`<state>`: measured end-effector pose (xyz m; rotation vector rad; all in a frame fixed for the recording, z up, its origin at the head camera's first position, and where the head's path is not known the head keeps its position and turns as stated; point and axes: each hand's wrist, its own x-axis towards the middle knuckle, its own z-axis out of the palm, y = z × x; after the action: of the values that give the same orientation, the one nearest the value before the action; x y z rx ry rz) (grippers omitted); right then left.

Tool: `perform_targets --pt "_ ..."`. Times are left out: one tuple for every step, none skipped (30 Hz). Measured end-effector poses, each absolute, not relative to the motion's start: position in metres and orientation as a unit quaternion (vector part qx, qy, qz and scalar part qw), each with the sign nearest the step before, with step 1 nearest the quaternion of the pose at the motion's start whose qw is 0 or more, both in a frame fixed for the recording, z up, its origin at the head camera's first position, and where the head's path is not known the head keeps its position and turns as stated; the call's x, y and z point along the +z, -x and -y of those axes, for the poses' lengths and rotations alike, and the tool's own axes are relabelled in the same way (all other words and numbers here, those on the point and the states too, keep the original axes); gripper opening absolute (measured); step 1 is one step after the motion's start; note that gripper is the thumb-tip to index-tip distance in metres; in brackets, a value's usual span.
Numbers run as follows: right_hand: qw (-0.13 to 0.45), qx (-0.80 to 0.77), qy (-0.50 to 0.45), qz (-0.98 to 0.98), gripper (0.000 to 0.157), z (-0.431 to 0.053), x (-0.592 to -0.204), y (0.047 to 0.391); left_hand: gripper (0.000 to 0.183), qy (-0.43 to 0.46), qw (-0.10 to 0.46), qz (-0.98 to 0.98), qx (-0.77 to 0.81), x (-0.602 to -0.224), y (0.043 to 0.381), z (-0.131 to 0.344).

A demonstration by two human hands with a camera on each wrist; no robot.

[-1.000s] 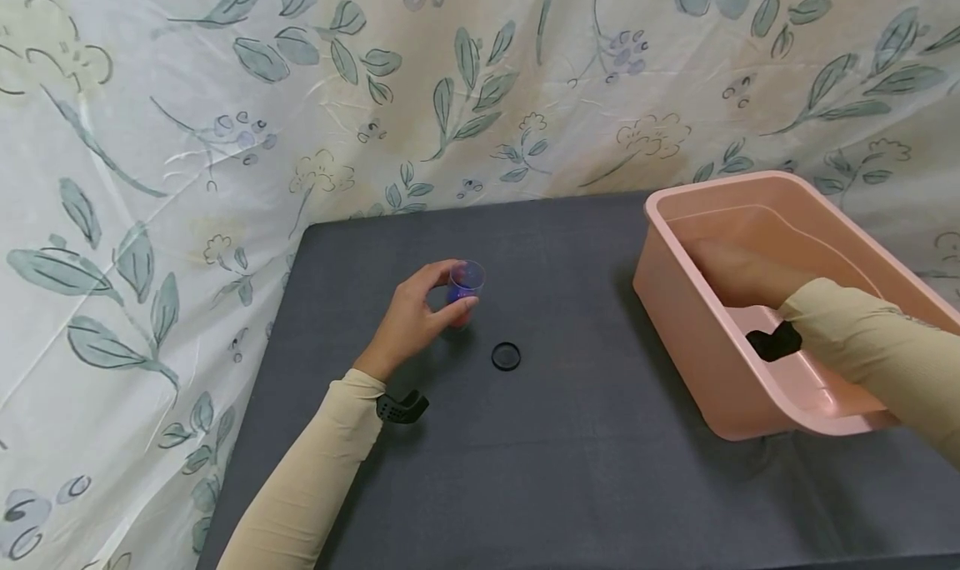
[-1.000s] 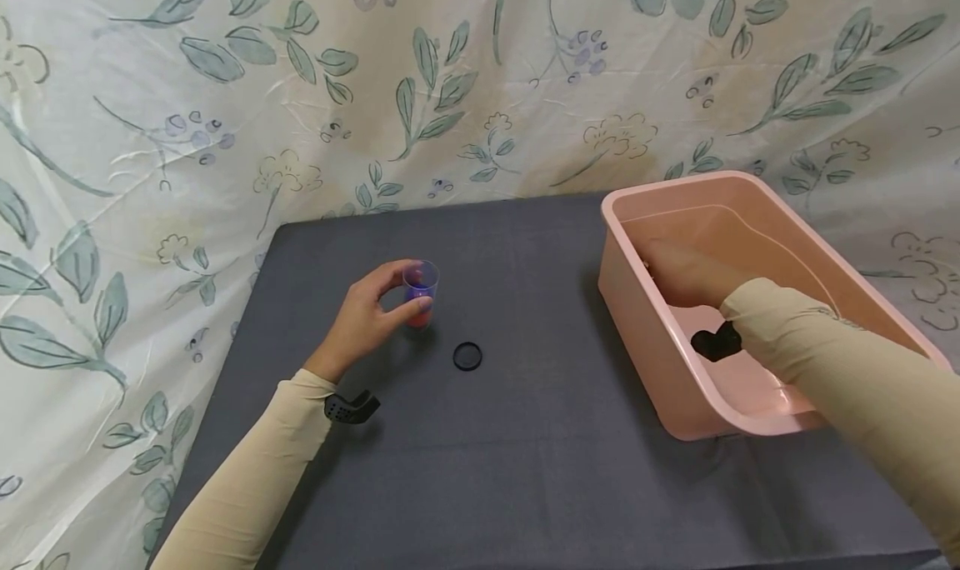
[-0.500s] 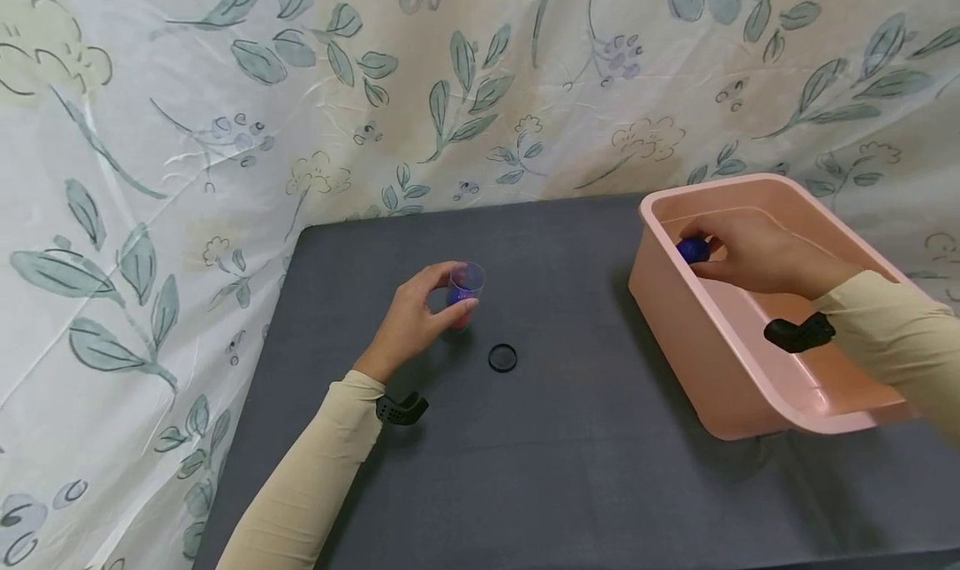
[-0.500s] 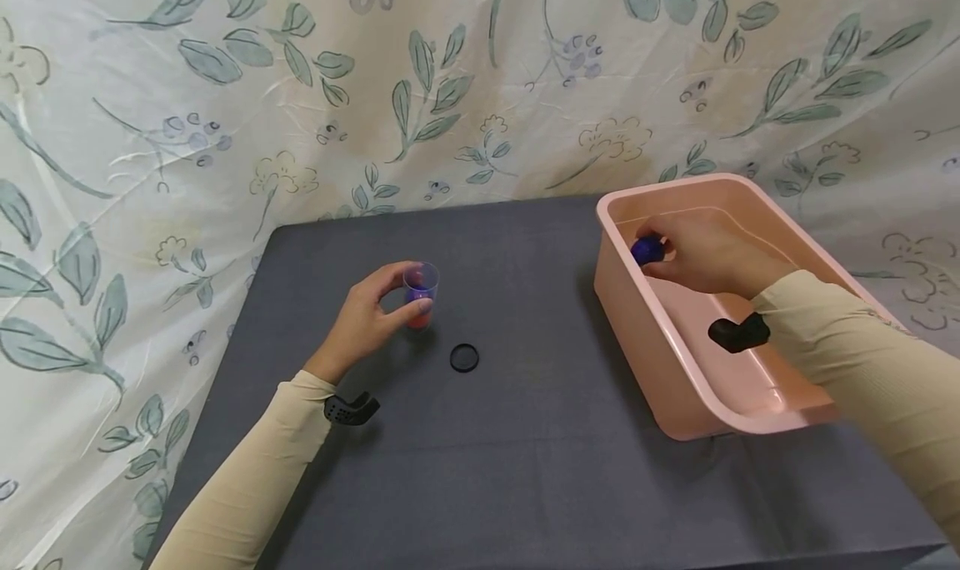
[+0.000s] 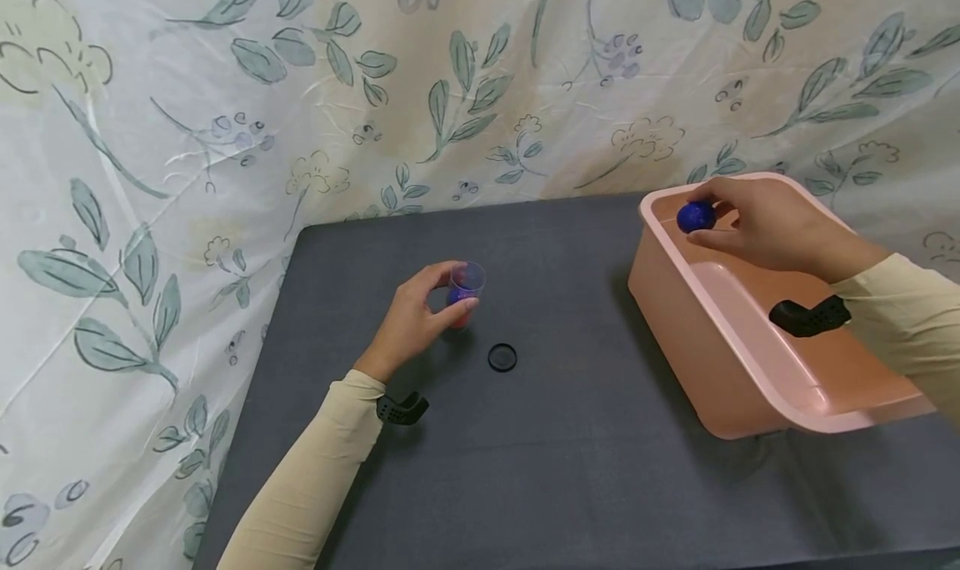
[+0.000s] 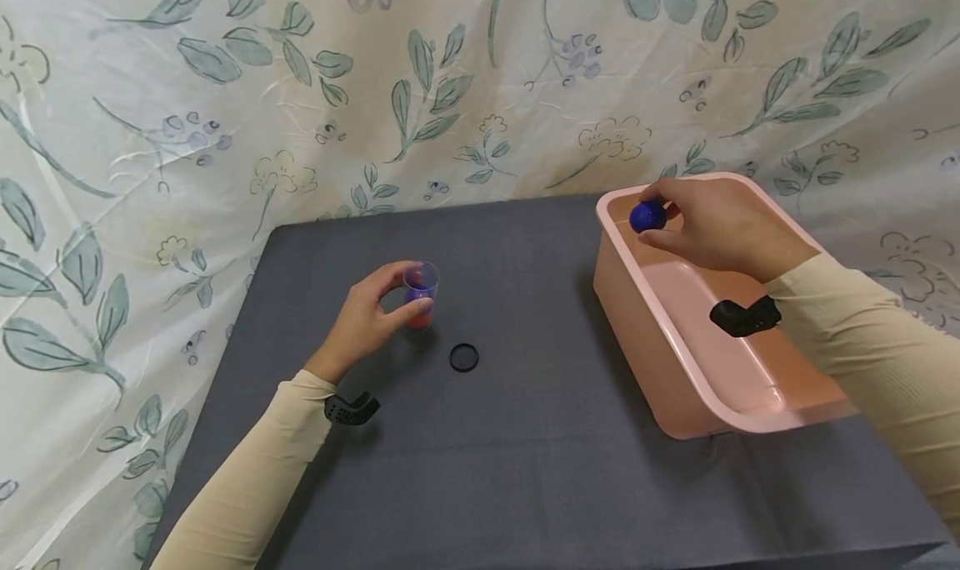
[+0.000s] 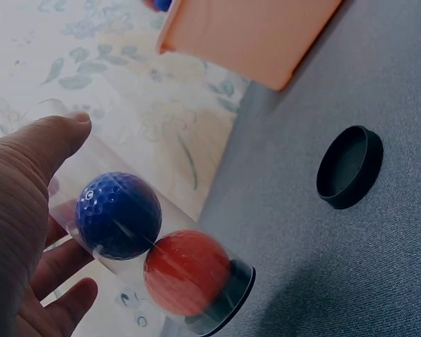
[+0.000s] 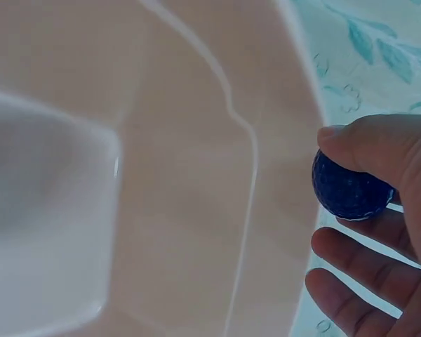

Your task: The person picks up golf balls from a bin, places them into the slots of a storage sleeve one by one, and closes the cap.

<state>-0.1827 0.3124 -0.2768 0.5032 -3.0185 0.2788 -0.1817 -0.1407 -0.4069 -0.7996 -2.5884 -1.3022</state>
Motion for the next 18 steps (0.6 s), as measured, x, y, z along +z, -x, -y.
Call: perform_targets --pt "0.029 0.096 -0.157 0.982 0.051 -0.310 -0.275 0.182 0.056 0.267 0.069 0.859 -0.432 -0.407 0.182 0.141" --pt "0.026 0.103 -0.154 0.982 0.053 -0.308 -0.273 0.182 0.056 0.269 0.070 0.858 -0.432 -0.407 0.182 0.141" --pt "0.025 0.108 -0.151 0.982 0.054 -0.306 -0.271 0.181 0.056 0.270 0.072 0.858 -0.431 -0.407 0.182 0.141" --pt "0.024 0.113 -0.149 0.982 0.055 -0.304 -0.269 0.181 0.055 0.270 0.072 0.858 -0.431 -0.407 0.182 0.141" --pt "0.022 0.115 -0.147 0.982 0.056 -0.301 -0.267 0.180 0.055 0.270 0.072 0.858 -0.431 -0.407 0.183 0.141" --pt "0.020 0.117 -0.144 0.982 0.058 -0.297 -0.265 0.180 0.055 0.270 0.072 0.858 -0.430 -0.407 0.182 0.141" --pt "0.018 0.117 -0.140 0.983 0.059 -0.293 -0.263 0.179 0.055 0.269 0.072 0.859 -0.429 -0.407 0.182 0.141" --pt "0.017 0.116 -0.140 0.983 0.060 -0.290 -0.261 0.178 0.055 0.268 0.071 0.860 -0.428 -0.407 0.182 0.141" --pt "0.017 0.110 -0.139 0.984 0.061 -0.286 -0.260 0.177 0.056 0.267 0.070 0.861 -0.427 -0.407 0.181 0.141" --pt "0.017 0.104 -0.140 0.984 0.062 -0.283 -0.258 0.176 0.056 0.267 0.069 0.861 -0.427 -0.407 0.181 0.141" --pt "0.016 0.098 -0.140 0.985 0.062 -0.280 -0.257 0.174 0.056 0.267 0.070 0.862 -0.426 -0.407 0.181 0.141" --pt "0.017 0.093 -0.143 0.985 0.061 -0.277 -0.257 0.173 0.056 0.267 0.070 0.862 -0.424 -0.407 0.180 0.142" --pt "0.012 0.103 -0.145 0.984 0.060 -0.273 -0.257 0.172 0.056 0.268 0.070 0.863 -0.424 -0.407 0.180 0.142" --pt "0.009 0.114 -0.149 0.982 0.059 -0.270 -0.257 0.172 0.056 0.268 0.071 0.862 -0.423 -0.407 0.180 0.142" --pt "0.004 0.127 -0.151 0.980 0.058 -0.266 -0.258 0.171 0.056 0.268 0.071 0.862 -0.423 -0.407 0.180 0.142" --pt "-0.003 0.141 -0.153 0.978 0.058 -0.262 -0.258 0.171 0.056 0.268 0.072 0.862 -0.423 -0.407 0.179 0.143" --pt "-0.010 0.155 -0.153 0.976 0.057 -0.259 -0.259 0.171 0.056 0.269 0.072 0.862 -0.423 -0.407 0.179 0.143" --pt "-0.014 0.171 -0.157 0.973 0.057 -0.255 -0.260 0.171 0.056 0.269 0.073 0.862 -0.424 -0.407 0.179 0.143"
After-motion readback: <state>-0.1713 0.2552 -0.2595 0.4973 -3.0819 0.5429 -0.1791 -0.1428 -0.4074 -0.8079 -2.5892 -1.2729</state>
